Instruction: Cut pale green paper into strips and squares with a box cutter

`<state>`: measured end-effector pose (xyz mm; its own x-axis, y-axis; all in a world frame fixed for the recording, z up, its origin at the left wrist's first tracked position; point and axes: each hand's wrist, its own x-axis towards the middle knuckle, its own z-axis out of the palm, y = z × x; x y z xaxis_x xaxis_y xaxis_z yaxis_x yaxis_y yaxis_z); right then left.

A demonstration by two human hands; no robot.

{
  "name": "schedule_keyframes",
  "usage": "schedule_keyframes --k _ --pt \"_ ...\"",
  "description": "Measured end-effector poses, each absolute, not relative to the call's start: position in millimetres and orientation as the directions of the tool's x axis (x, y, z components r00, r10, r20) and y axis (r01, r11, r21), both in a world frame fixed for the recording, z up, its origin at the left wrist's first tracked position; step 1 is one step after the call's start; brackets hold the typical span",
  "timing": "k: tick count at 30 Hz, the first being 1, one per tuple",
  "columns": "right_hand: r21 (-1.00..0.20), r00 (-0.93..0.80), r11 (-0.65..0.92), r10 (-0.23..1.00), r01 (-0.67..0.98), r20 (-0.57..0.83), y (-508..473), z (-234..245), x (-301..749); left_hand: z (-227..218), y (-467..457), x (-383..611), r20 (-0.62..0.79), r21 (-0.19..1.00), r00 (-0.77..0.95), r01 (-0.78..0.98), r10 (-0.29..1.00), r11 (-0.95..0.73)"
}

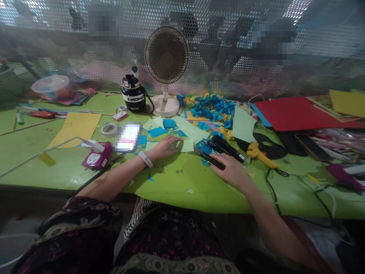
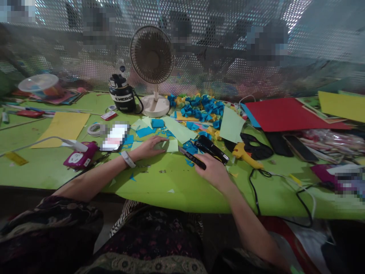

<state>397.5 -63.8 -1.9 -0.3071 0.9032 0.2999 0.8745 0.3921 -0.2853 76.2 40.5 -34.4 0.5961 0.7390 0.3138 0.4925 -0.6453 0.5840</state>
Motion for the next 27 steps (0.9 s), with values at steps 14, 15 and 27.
schedule_keyframes --k 14,15,27 --pt "-0.224 -0.34 0.424 0.88 0.878 0.332 -65 0 387 -23 34 85 0.277 0.65 0.567 0.484 0.776 -0.586" --pt "-0.227 -0.334 0.418 0.883 0.88 0.33 -65 0 388 -22 35 84 0.265 0.67 0.564 0.475 0.782 -0.57" --pt "-0.278 -0.285 0.372 0.908 0.886 0.307 -64 -3 392 -23 36 80 0.289 0.696 0.527 0.458 0.799 -0.553"
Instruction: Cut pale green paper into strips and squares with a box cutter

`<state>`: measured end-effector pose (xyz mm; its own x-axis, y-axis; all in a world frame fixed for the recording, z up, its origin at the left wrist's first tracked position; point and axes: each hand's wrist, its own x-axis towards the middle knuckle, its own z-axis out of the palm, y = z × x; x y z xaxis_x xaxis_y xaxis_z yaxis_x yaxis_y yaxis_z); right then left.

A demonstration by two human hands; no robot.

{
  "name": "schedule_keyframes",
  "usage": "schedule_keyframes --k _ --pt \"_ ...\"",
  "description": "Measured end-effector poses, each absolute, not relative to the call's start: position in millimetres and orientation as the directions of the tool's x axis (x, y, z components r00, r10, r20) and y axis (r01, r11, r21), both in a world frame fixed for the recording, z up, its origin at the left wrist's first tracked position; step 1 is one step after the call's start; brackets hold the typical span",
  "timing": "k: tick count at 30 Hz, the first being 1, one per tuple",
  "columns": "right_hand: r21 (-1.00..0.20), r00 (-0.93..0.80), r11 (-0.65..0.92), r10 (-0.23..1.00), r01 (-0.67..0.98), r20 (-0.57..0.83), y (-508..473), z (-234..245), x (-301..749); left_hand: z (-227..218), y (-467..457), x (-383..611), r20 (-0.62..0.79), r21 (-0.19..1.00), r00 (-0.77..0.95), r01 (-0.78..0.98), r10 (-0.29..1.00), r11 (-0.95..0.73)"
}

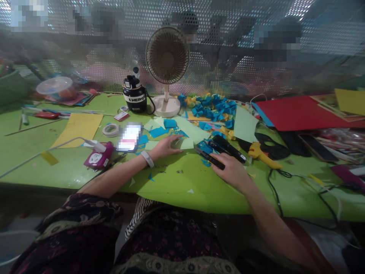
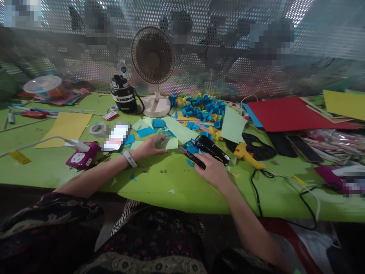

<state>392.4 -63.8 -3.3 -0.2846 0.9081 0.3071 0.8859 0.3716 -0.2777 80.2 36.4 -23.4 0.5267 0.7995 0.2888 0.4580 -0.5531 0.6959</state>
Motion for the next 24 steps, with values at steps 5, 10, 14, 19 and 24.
schedule_keyframes --k 5,10,14,19,24 --pt "-0.319 -0.198 0.301 0.928 0.899 0.317 -61.1 -4.8 398.3 -24.3 34.3 79.8 0.301 0.668 0.516 0.486 0.802 -0.563" --pt "-0.36 -0.169 0.3 0.921 0.884 0.352 -59.0 -6.3 399.1 -24.3 33.2 80.2 0.32 0.639 0.527 0.493 0.787 -0.59" --pt "-0.368 -0.162 0.303 0.916 0.879 0.367 -58.1 -7.6 397.4 -23.1 31.6 80.7 0.314 0.623 0.535 0.507 0.784 -0.596" --pt "-0.375 -0.183 0.317 0.919 0.871 0.35 -58.4 -7.4 395.5 -22.5 30.2 81.4 0.296 0.638 0.533 0.508 0.793 -0.579" --pt "-0.349 -0.254 0.351 0.921 0.869 0.296 -57.2 -4.4 396.8 -24.4 31.0 81.9 0.321 0.643 0.536 0.482 0.781 -0.595"
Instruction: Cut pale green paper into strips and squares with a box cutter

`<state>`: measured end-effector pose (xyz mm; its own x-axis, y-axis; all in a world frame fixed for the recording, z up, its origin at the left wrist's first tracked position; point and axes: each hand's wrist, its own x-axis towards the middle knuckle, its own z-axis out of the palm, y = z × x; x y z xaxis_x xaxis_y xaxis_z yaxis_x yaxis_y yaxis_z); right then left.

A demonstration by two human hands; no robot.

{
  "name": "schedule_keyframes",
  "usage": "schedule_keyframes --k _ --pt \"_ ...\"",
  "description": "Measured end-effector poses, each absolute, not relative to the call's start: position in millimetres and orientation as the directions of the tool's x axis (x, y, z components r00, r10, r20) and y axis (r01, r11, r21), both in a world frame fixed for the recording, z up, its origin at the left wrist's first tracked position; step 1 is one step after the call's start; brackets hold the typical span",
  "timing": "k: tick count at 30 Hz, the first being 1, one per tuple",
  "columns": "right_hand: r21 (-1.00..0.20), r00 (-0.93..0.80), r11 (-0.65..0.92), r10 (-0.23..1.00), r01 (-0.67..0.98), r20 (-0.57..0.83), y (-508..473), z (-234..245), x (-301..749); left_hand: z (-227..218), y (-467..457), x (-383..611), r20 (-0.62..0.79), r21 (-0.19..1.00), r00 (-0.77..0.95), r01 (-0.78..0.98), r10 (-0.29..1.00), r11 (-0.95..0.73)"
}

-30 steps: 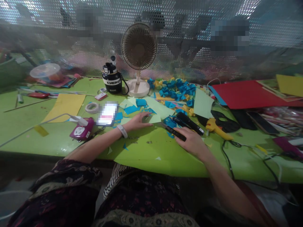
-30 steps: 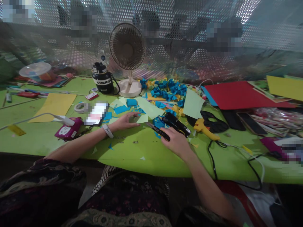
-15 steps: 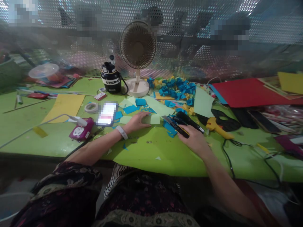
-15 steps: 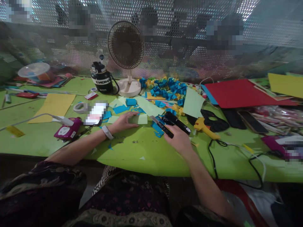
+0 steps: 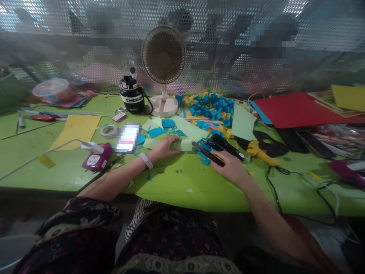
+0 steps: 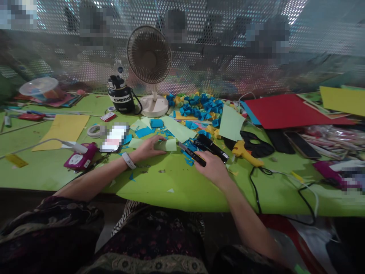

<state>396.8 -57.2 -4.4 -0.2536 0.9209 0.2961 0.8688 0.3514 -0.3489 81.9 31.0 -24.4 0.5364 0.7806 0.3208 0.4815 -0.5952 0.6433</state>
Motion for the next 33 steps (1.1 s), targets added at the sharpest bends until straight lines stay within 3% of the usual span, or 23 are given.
schedule_keyframes --k 12,22,28,33 --pt "-0.278 -0.421 0.417 0.906 0.865 0.048 -37 18 400 -25 27 82 0.262 0.457 0.683 0.535 0.682 -0.711" --pt "-0.261 -0.416 0.422 0.906 0.868 0.084 -43 20 400 -25 40 88 0.217 0.491 0.628 0.592 0.748 -0.639" --pt "-0.263 -0.354 0.369 0.93 0.892 0.102 -46 21 404 -23 40 87 0.294 0.568 0.587 0.528 0.755 -0.632" --pt "-0.307 -0.228 0.296 0.944 0.905 0.238 -50 23 414 -19 33 86 0.339 0.59 0.579 0.483 0.741 -0.647"
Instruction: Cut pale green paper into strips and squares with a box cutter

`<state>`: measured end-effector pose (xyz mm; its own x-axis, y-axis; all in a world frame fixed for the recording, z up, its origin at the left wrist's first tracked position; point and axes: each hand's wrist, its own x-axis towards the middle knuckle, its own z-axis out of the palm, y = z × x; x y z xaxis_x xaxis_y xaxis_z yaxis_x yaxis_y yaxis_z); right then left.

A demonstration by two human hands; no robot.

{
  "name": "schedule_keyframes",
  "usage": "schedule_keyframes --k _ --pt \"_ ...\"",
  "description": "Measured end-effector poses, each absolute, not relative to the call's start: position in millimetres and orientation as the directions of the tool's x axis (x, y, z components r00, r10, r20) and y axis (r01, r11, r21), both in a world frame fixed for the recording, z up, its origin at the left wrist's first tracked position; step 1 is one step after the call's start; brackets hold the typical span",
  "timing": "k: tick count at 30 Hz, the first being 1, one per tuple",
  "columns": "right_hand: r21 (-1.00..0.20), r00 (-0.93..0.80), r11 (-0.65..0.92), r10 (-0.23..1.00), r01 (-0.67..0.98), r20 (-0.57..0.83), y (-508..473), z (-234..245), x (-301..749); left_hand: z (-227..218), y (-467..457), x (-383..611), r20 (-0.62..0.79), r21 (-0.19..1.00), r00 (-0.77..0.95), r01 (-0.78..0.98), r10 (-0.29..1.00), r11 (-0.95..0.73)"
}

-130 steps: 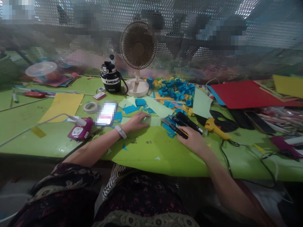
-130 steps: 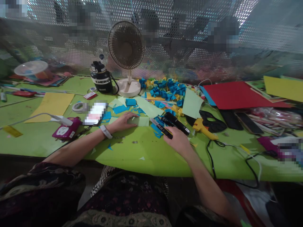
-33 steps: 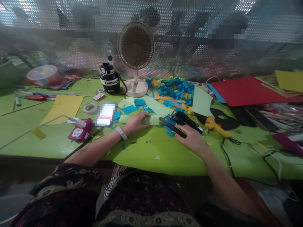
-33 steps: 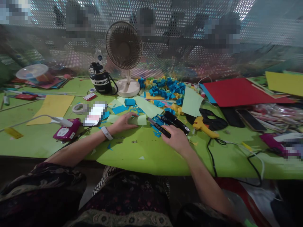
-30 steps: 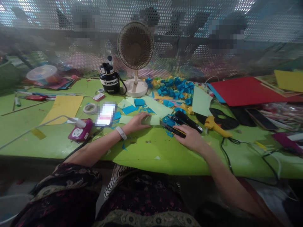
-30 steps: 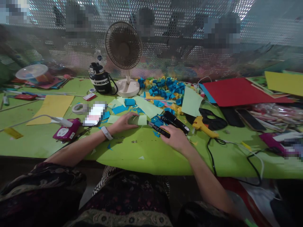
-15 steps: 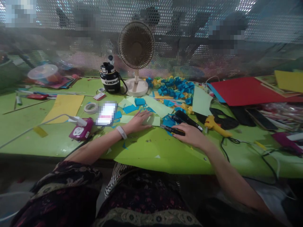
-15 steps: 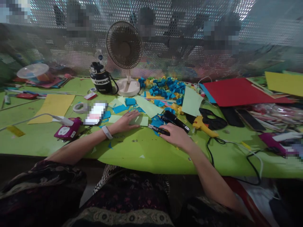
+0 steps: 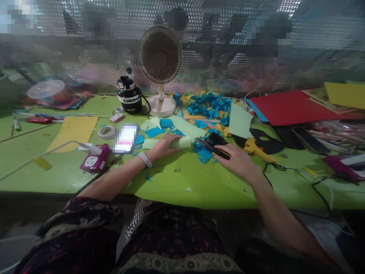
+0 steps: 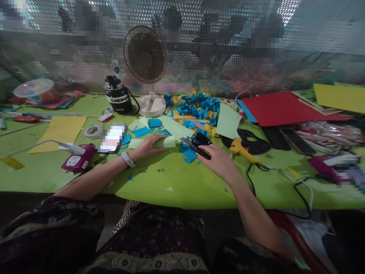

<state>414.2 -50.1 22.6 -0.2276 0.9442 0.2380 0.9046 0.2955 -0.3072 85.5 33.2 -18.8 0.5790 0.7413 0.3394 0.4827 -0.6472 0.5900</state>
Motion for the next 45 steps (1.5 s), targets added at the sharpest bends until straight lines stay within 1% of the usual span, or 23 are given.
schedule_keyframes --k 2,4,9,12,16,20,24,28,34,40,45 --pt "-0.335 -0.223 0.316 0.932 0.888 0.286 -52 24 415 -18 32 86 0.348 0.594 0.58 0.471 0.737 -0.652" --pt "-0.346 -0.242 0.339 0.925 0.875 0.294 -53 26 413 -18 32 86 0.353 0.593 0.588 0.461 0.728 -0.66" --pt "-0.321 -0.304 0.353 0.933 0.879 0.193 -53 29 403 -23 34 86 0.353 0.572 0.615 0.454 0.705 -0.683" --pt "-0.306 -0.339 0.371 0.928 0.877 0.154 -51 28 400 -26 36 85 0.341 0.537 0.635 0.474 0.694 -0.698" --pt "-0.294 -0.384 0.405 0.914 0.866 0.129 -47 18 401 -24 35 85 0.285 0.433 0.688 0.529 0.668 -0.73" --pt "-0.277 -0.403 0.427 0.904 0.861 0.142 -42 5 402 -19 22 81 0.167 0.3 0.776 0.548 0.608 -0.781" --pt "-0.243 -0.407 0.439 0.897 0.865 0.17 -42 -2 402 -21 5 75 0.071 0.228 0.81 0.555 0.582 -0.8" --pt "-0.195 -0.449 0.48 0.874 0.855 0.184 -45 -3 399 -22 0 73 0.012 0.209 0.806 0.577 0.592 -0.79" --pt "-0.153 -0.477 0.512 0.853 0.846 0.212 -50 -3 392 -19 1 75 -0.017 0.19 0.811 0.577 0.585 -0.794" --pt "-0.142 -0.493 0.524 0.845 0.84 0.207 -49 0 387 -16 0 77 -0.048 0.193 0.797 0.599 0.602 -0.777" --pt "-0.16 -0.499 0.531 0.843 0.832 0.201 -54 4 392 -16 -1 78 -0.05 0.196 0.792 0.605 0.608 -0.772"
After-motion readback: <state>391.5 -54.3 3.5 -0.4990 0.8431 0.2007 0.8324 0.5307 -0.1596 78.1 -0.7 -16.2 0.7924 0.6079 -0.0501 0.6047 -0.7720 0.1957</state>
